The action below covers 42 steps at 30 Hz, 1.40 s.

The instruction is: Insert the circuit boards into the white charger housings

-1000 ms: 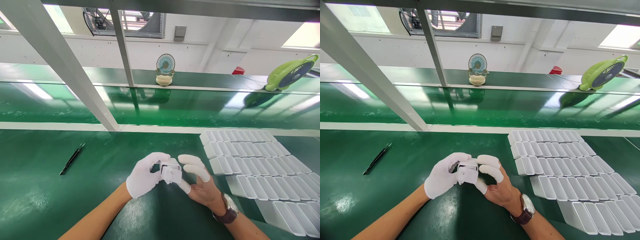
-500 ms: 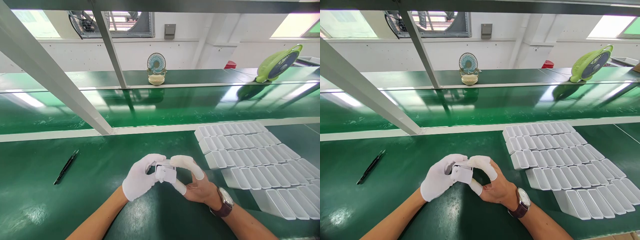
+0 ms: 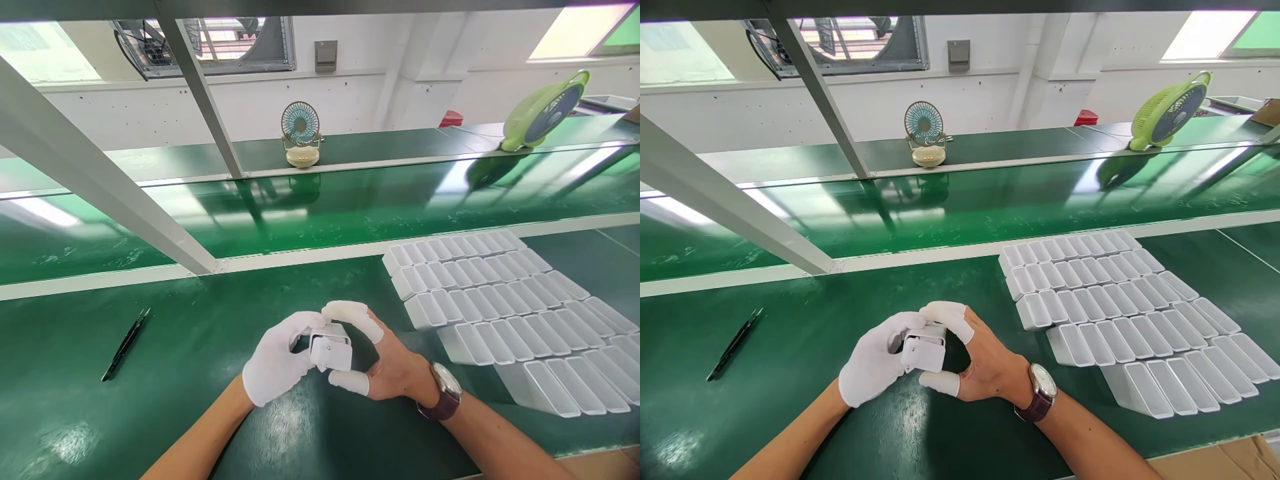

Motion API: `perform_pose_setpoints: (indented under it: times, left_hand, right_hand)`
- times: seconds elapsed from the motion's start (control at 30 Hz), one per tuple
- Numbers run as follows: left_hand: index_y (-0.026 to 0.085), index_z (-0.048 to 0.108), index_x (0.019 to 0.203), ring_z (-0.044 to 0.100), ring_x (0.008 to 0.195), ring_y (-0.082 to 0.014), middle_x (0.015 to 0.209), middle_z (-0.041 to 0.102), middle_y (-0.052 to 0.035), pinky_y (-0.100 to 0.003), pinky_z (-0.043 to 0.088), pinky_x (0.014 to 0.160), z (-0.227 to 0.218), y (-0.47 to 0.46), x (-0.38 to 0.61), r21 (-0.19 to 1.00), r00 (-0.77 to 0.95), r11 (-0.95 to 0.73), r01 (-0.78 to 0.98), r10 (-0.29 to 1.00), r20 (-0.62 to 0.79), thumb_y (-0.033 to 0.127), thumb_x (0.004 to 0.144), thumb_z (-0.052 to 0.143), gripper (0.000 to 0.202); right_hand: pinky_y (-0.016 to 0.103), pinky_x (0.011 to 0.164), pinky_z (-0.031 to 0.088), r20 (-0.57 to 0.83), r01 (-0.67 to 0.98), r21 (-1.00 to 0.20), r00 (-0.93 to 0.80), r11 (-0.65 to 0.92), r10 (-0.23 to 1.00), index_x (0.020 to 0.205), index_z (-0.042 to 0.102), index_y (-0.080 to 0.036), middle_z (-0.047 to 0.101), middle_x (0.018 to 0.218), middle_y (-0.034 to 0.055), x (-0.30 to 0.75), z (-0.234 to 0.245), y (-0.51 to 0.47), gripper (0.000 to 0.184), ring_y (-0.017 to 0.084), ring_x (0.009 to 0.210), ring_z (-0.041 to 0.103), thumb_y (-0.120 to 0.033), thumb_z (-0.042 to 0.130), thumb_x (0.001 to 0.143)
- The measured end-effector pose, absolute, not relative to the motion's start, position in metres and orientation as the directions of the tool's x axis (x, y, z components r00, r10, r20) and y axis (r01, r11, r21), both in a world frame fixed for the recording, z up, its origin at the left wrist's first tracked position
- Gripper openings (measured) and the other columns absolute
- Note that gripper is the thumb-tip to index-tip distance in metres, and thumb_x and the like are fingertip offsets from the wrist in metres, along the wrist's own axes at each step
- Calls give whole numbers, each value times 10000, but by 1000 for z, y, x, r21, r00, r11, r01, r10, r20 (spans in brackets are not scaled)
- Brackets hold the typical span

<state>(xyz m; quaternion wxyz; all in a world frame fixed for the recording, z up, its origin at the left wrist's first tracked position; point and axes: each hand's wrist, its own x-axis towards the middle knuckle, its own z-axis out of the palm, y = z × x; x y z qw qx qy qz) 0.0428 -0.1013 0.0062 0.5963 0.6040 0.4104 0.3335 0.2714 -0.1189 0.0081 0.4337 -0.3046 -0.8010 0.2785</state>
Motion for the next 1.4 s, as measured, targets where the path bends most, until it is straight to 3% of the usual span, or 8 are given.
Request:
perform_pose_setpoints:
  times: [0.2, 0.5, 0.63, 0.8, 0.97, 1.13, 1.4]
  left_hand:
    - [235, 639, 1204, 661, 1023, -215, 1163, 696, -58, -343, 544, 898, 5, -99, 41, 990, 447, 38, 138, 889, -97, 157, 815, 720, 404]
    - [255, 650, 1118, 624, 1033, -206, 1135, 671, -20, -374, 499, 944, 8, -95, 42, 930, 294, -39, 365, 953, -75, 205, 809, 719, 321]
    - [268, 639, 1129, 627, 1040, -199, 1140, 659, -4, -360, 497, 939, 8, -95, 42, 927, 261, -15, 375, 961, -90, 243, 813, 727, 330]
    - [267, 644, 1116, 639, 1001, -196, 1102, 660, 1, -328, 526, 854, 9, -95, 42, 922, 272, -23, 385, 958, -89, 259, 814, 729, 314]
    - [263, 647, 1115, 645, 945, -191, 1079, 665, 0, -299, 538, 758, 9, -95, 43, 924, 302, -44, 380, 950, -79, 244, 799, 727, 327]
    - [263, 650, 1105, 639, 915, -178, 1068, 670, 8, -299, 534, 777, 9, -95, 43, 916, 306, -58, 398, 949, -72, 240, 811, 719, 302]
    - [265, 661, 1096, 631, 957, -193, 1085, 675, 8, -322, 513, 847, 10, -95, 45, 916, 363, -59, 396, 927, -97, 196, 785, 719, 323]
  right_hand:
    - [509, 1114, 477, 609, 210, -650, -433, 731, 665, 1528, 355, -185, 557, 1415, 167, 274, 8, -115, 776, 304, 1335, 527, -333, 739, 871]
    - [507, 1001, 561, 611, 342, -615, -363, 711, 703, 1362, 526, -274, 659, 1267, 112, 273, 5, -110, 495, 270, 1246, 603, -87, 595, 909]
    - [472, 996, 573, 584, 360, -655, -316, 664, 748, 1322, 565, -271, 668, 1249, 104, 272, 3, -111, 431, 252, 1214, 627, -105, 602, 927]
    - [461, 1037, 553, 464, 289, -797, -268, 530, 844, 1398, 520, -285, 663, 1281, 92, 273, -1, -113, 509, 236, 1168, 650, -199, 679, 923]
    - [451, 1007, 568, 480, 230, -824, -201, 517, 854, 1403, 531, -310, 700, 1205, 66, 269, -2, -114, 512, 217, 1088, 684, -169, 667, 930]
    - [418, 976, 594, 491, 181, -825, -242, 536, 837, 1348, 582, -274, 694, 1243, 90, 269, 4, -115, 463, 224, 1119, 677, -158, 675, 910]
    - [425, 1000, 603, 371, 7, -926, -185, 379, 910, 1256, 614, -256, 716, 1229, 98, 265, 1, -118, 344, 219, 1111, 708, -208, 684, 923]
